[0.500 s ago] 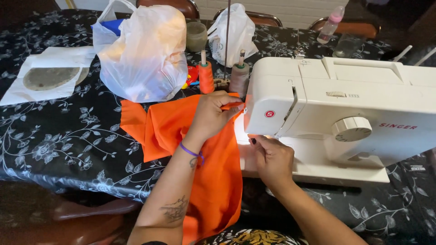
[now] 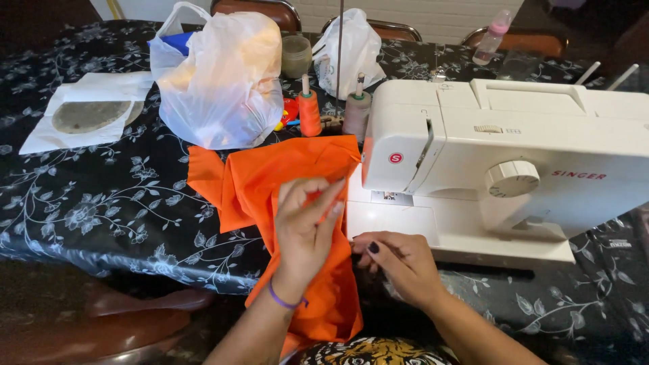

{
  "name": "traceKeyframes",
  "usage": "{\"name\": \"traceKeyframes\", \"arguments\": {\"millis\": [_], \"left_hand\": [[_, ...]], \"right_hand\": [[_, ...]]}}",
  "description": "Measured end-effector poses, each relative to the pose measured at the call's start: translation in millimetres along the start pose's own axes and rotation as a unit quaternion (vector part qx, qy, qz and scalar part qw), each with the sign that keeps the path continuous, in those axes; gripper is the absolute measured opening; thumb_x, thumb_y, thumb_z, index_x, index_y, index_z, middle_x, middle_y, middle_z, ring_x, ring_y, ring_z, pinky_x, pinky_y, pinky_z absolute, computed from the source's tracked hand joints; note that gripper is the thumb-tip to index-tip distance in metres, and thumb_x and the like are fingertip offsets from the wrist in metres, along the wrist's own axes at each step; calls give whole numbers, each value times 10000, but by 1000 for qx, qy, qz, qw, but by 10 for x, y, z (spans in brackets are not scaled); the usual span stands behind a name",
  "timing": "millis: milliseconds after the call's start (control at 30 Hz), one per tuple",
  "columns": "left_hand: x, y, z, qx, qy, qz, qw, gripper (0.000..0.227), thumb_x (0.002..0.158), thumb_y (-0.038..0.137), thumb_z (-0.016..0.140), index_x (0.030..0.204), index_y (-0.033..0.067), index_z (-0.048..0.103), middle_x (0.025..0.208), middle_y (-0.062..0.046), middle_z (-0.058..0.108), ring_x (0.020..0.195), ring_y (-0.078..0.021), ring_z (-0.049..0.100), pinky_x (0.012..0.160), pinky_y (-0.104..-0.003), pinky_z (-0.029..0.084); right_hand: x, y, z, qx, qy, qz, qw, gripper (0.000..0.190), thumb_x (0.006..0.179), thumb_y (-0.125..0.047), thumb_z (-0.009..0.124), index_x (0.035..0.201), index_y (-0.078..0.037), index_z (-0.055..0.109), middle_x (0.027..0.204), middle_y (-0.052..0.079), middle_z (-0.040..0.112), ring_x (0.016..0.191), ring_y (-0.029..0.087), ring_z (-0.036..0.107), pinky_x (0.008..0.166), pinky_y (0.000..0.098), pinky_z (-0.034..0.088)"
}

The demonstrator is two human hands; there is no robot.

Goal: Sewing a piece of orange fabric using a white Singer sewing machine on a table.

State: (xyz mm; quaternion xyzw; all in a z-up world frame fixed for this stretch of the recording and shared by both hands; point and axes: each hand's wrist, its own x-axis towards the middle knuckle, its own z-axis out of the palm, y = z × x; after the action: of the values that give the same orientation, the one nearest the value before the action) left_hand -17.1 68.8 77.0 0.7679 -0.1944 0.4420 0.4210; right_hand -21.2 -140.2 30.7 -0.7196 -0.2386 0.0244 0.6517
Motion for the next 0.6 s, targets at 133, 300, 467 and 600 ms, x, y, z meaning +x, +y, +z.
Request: {"name": "traceKeyframes", "arguments": {"millis": [133,300,467,600], "left_hand": [[-496,357,6,-16,-42,74,996,242,1084,170,622,1282,135,756,967,-36,595,871,-247,576,841,-430,429],[-759,559,92,-75,-261,115,956,156,1031,158,777,1145,52,762,990,-80,649,873,-301,596,730,-428,420],[-637,411,171,-156,-224,38,961,372,965,393,762,1168,84,801,1103,-93,753,1031,-340,699,897,-464,551],[-348,321,284,-42,-304,-15,952,369,1100,259,595,1260,-36,749,1252,-262,749,1208,-474,696,1014,-540,523]], "right_hand": [[-100,223,-134,257,-37,161,952,639,1053,-459,508,1243,103,746,991,272,824,747,381,790,634,427,605],[-242,-57,-202,38,33,165,985,314,1018,-150,721,718,-77,662,611,-44,506,558,73,400,513,263,291],[-225,125,-388,-87,47,186,978,242,1029,-224,708,890,-41,787,703,65,709,650,168,612,600,337,493],[-195,189,-494,-174,60,186,965,319,1048,-201,674,931,47,836,658,190,737,645,277,660,665,410,573]]}}
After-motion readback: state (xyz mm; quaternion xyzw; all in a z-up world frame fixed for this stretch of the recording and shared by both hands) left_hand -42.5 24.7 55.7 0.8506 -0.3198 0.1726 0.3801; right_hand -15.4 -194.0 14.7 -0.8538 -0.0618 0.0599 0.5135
